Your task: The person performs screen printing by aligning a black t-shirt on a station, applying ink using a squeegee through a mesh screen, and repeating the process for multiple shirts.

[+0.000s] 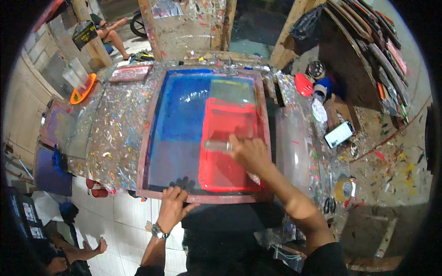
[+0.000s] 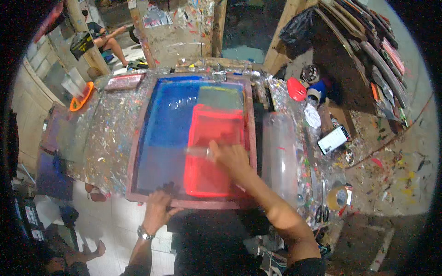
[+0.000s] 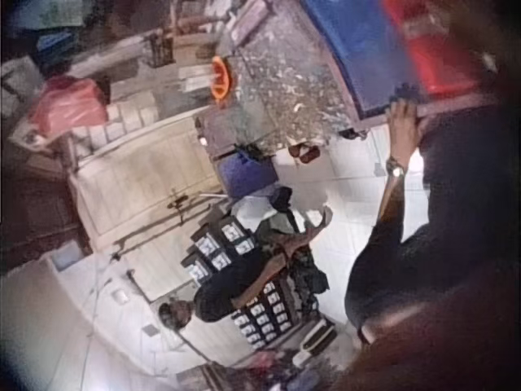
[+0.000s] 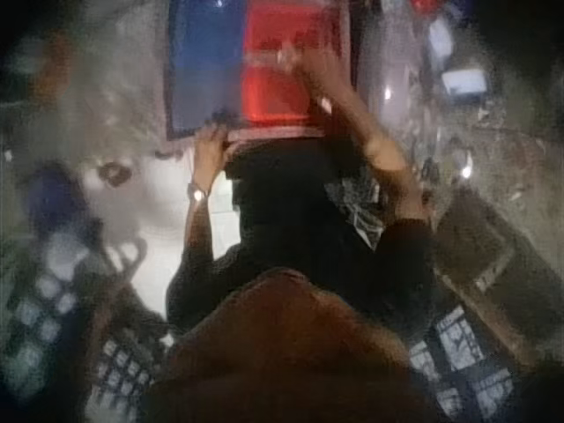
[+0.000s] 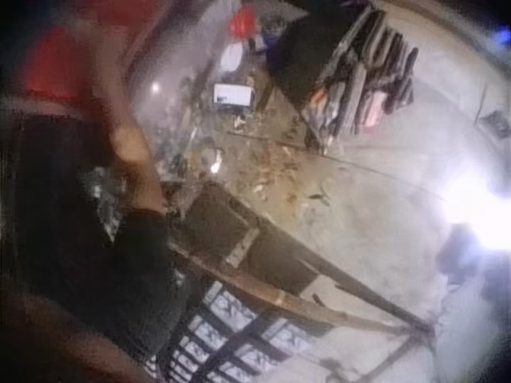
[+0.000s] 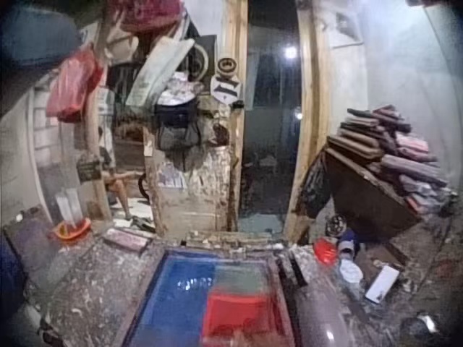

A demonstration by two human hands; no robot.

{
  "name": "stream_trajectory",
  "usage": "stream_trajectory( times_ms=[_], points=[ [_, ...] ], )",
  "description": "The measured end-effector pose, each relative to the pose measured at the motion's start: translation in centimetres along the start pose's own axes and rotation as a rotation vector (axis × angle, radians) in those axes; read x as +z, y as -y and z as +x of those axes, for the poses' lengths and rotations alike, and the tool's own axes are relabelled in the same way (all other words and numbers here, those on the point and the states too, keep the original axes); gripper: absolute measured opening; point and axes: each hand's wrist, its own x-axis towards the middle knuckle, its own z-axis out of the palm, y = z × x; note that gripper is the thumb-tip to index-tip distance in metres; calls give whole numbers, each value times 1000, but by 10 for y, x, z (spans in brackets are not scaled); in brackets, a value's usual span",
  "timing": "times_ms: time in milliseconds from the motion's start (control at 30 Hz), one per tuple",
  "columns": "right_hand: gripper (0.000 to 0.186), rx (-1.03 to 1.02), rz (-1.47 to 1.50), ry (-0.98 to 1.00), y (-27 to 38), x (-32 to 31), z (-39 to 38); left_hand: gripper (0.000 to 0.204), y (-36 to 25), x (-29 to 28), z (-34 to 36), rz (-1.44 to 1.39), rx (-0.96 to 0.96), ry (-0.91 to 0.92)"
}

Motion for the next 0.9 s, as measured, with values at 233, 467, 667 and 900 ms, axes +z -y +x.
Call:
stream_trajectory(
  times_ms=[233, 467, 667, 900],
  points=[
    [47, -69, -78, -380, 50, 3, -1, 43, 56, -46, 98, 291, 169, -204],
    [58, 138, -106, -856, 79, -58, -2, 45, 1, -136, 110, 318, 257, -219],
    [64, 25, -313, -1102, 45, -214, 84, 77, -83, -14, 133, -93, 208, -160],
    [76, -170, -180, -976, -22, -326, 160, 48, -57, 31, 201, -483, 330, 170]
  ],
)
